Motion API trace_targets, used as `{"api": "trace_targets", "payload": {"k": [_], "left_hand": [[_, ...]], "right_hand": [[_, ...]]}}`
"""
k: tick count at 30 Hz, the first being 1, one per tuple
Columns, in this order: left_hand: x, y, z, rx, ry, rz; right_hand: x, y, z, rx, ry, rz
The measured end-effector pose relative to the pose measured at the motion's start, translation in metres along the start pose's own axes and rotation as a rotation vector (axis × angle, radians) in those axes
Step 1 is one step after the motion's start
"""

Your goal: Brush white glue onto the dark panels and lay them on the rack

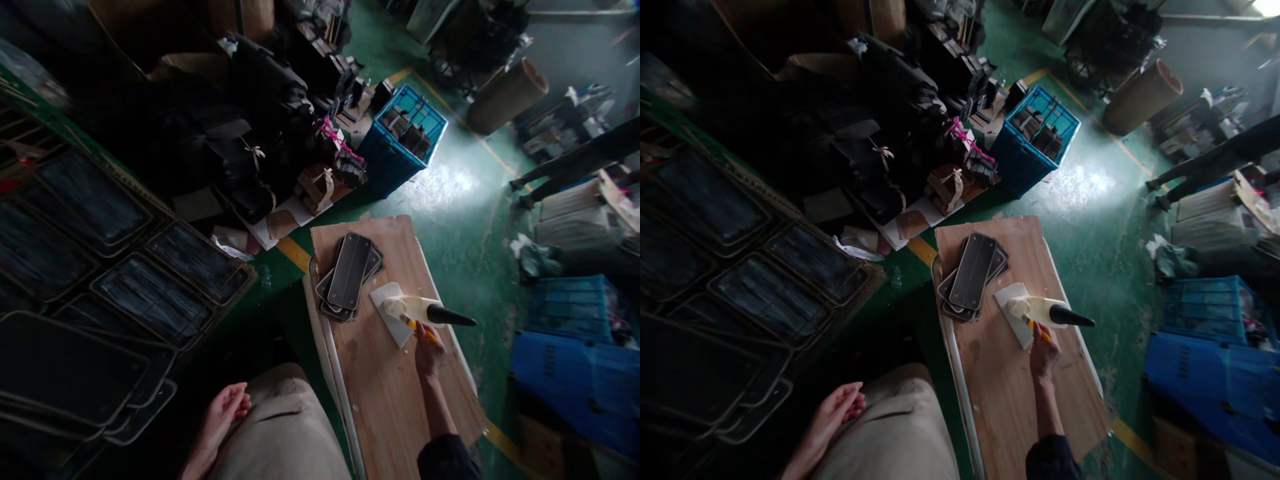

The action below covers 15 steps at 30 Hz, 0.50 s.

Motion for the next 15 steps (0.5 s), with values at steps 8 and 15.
{"api": "trace_targets", "payload": {"k": [8,15], "left_hand": [[0.003,-0.012,0.000,-0.018,-0.001,0.040],[0.010,-0.016,0.000,-0.031,0.005,0.069]], "right_hand": [[0.036,0.025,0.030,-0.111,-0.171,-0.109],[0.054,0.032,0.048,-0.042,-0.183,-0.157]]}}
Point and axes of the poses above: each hand's wrist, its own y-axis towards the middle knuckle, its own x-axis out of the palm, z = x × y, the point moved 3 cm from there along y, towards the middle knuckle, and after that the axes turned 4 degrees about y, right-handed, at the moved point
